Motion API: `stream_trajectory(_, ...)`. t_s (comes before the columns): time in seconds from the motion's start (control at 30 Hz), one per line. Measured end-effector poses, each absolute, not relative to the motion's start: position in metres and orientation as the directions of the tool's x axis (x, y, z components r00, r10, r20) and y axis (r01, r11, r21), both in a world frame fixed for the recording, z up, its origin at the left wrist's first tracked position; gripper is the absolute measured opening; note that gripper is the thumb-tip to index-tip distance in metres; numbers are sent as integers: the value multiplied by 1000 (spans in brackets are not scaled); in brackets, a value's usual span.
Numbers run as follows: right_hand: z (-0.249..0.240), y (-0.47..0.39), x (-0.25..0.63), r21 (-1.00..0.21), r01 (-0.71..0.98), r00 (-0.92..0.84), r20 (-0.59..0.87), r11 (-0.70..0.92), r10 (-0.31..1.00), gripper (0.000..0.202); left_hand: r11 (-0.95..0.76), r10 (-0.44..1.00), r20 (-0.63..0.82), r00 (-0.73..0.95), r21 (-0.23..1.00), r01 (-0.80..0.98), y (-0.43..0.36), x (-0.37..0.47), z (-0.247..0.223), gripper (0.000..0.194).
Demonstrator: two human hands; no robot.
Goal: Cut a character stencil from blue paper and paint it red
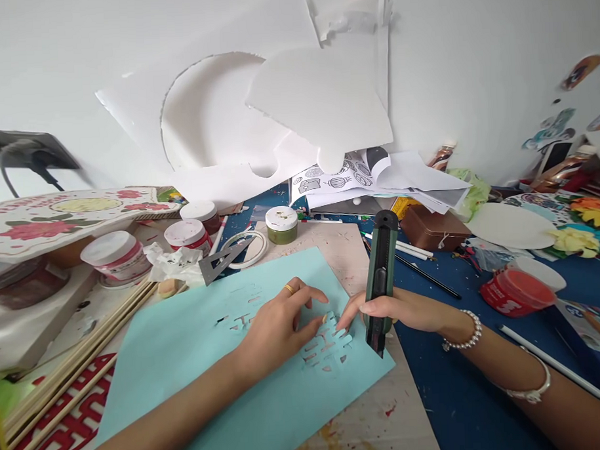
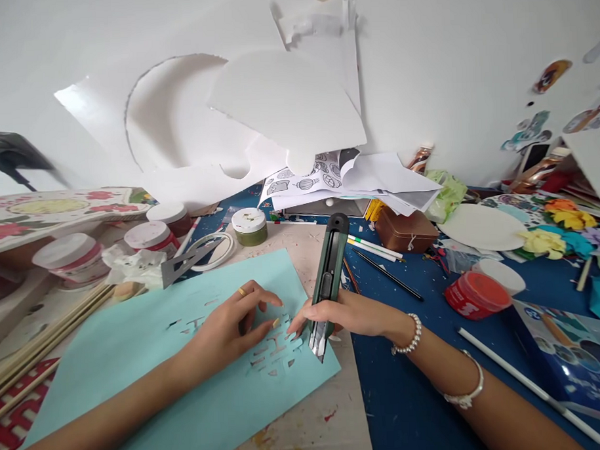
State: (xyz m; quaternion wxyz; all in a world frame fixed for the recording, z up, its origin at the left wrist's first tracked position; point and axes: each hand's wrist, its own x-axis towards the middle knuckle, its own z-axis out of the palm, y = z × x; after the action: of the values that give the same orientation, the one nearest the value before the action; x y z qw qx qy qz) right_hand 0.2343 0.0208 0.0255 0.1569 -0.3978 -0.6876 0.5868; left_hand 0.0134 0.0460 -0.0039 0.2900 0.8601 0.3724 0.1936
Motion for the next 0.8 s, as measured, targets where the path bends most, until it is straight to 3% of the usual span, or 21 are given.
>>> stream_trajectory(0.27,29,22,237,-928,369,-671,-232,46,704,39,-682,581,138,802,620,387,46,11,-4,24)
stream_trajectory(0.5,27,24,238,-966,258,-706,-196,-11,681,40,-650,585,95,806,649,395,48,12,-2,20)
stream_trajectory(0.8,26,23,238,-971,239,-687,-183,-20,704,34,-611,584,75,808,696,376,46,11,0,19)
